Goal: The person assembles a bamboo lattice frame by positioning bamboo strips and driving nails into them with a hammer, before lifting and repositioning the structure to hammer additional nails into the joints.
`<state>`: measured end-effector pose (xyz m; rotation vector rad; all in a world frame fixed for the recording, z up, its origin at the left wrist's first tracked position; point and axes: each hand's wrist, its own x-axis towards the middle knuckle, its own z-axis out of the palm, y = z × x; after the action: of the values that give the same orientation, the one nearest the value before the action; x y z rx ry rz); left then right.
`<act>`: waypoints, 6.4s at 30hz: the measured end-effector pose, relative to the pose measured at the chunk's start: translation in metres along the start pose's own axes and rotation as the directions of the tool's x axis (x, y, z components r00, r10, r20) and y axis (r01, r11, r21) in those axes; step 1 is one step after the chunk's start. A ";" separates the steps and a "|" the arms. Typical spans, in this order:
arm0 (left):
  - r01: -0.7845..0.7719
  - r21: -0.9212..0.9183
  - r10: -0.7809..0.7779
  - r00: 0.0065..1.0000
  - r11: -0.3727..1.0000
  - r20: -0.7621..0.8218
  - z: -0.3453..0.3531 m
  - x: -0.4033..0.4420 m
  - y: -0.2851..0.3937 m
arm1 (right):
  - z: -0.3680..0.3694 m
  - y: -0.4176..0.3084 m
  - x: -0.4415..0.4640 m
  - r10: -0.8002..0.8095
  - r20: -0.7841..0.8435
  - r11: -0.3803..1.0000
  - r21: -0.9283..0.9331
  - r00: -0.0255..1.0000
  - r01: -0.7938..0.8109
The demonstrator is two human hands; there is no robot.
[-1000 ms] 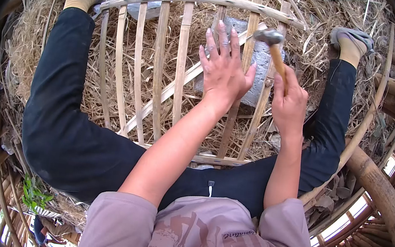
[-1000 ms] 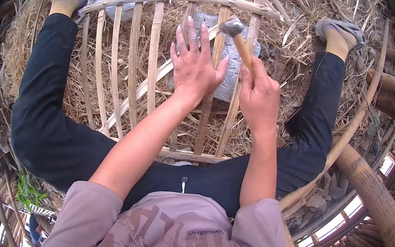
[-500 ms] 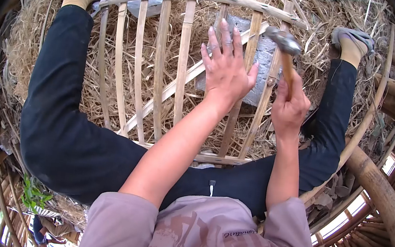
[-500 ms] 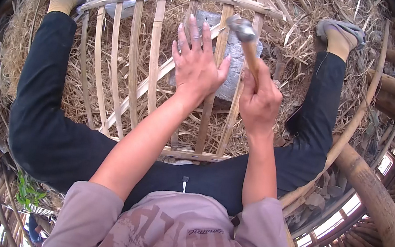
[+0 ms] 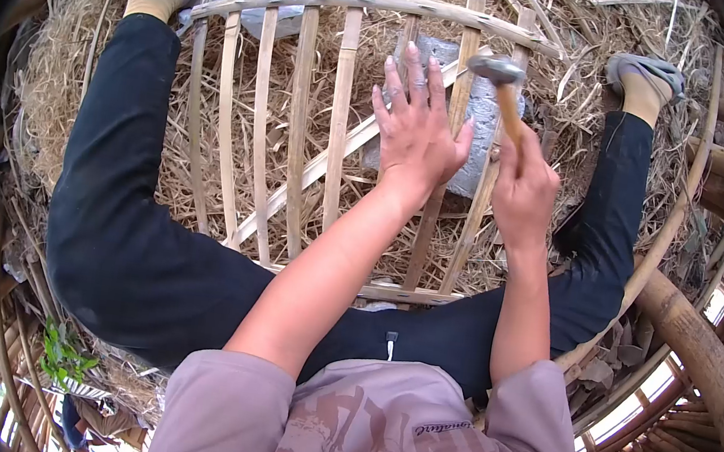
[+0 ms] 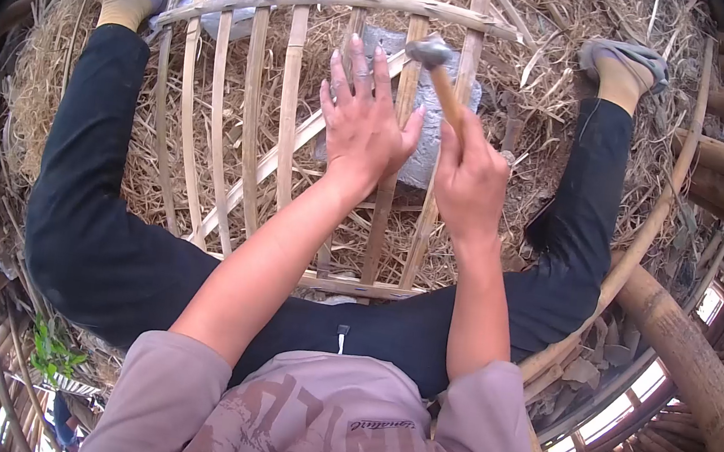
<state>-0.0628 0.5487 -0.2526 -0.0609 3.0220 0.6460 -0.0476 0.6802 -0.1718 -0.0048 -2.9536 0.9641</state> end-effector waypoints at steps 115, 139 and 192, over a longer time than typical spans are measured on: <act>-0.422 -0.454 -0.108 0.629 0.785 -0.770 -0.369 -0.245 -0.148 | -0.052 0.001 0.121 0.174 0.226 0.653 -0.755 0.958 0.060; 0.158 -0.344 -0.365 0.618 0.925 -0.696 -0.401 -0.254 -0.232 | -0.091 0.183 0.235 0.341 -0.079 0.253 -0.952 0.937 -0.172; 0.962 -0.057 -0.894 0.226 0.267 -0.386 -0.283 -0.552 -0.280 | -0.078 0.265 0.233 0.307 -0.312 0.859 -0.316 0.899 -0.403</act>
<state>0.4904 0.1931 -0.0771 -2.0190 2.4629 0.1561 -0.2801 0.9433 -0.2578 -0.6597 -2.8881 0.3574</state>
